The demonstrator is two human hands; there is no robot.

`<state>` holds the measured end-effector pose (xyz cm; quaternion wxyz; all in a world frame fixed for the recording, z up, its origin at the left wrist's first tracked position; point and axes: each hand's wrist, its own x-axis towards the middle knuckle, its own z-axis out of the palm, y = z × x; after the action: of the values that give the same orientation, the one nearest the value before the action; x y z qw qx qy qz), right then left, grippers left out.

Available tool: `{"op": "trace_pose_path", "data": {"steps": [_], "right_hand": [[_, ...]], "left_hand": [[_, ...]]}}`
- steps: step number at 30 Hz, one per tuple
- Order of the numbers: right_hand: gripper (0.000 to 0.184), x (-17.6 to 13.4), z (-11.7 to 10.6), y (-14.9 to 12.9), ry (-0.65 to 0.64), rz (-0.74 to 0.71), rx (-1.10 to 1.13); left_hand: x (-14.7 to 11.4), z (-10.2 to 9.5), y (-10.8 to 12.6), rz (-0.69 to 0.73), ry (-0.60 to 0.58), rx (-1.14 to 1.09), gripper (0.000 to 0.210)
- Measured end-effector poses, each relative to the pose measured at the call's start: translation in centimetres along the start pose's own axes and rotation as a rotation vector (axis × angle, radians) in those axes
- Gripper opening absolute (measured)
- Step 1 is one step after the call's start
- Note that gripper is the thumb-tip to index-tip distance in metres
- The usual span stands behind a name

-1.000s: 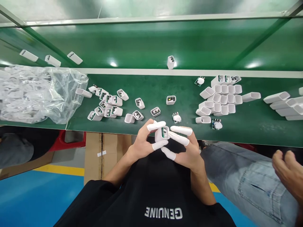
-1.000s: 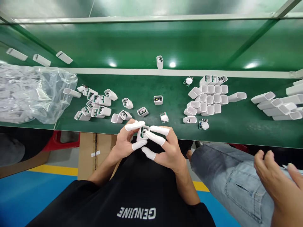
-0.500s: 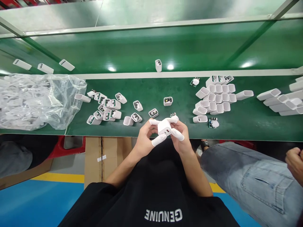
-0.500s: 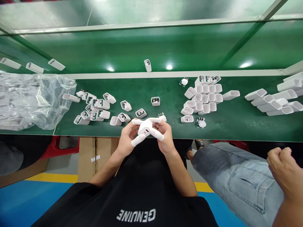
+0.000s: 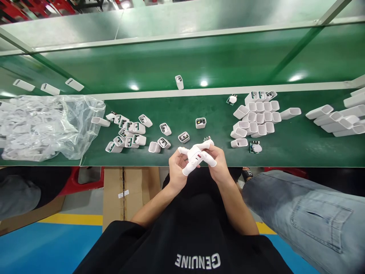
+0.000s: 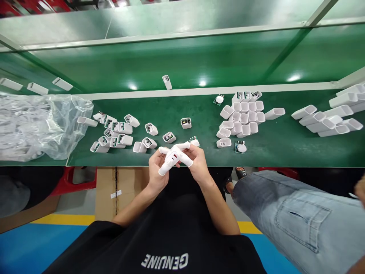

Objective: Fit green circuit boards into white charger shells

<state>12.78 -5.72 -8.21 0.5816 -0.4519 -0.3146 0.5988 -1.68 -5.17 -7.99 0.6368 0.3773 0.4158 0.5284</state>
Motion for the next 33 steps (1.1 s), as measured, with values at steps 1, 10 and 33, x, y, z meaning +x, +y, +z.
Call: {"op": "trace_pose_path", "data": {"steps": [1,10,33], "right_hand": [[0.043,0.0,0.0,0.0,0.005,0.006,0.017],[0.046,0.0,-0.6,-0.2,0.021,0.001,0.005],[0.044,2.1,-1.3,-0.4,-0.003,-0.074,-0.049]], "left_hand": [[0.0,0.2,-0.1,0.005,0.009,-0.013,0.053],[0.2,1.4,-0.3,-0.022,0.025,-0.037,0.054],[1.2,2.5,0.5,-0.197,0.033,-0.137,0.051]]}}
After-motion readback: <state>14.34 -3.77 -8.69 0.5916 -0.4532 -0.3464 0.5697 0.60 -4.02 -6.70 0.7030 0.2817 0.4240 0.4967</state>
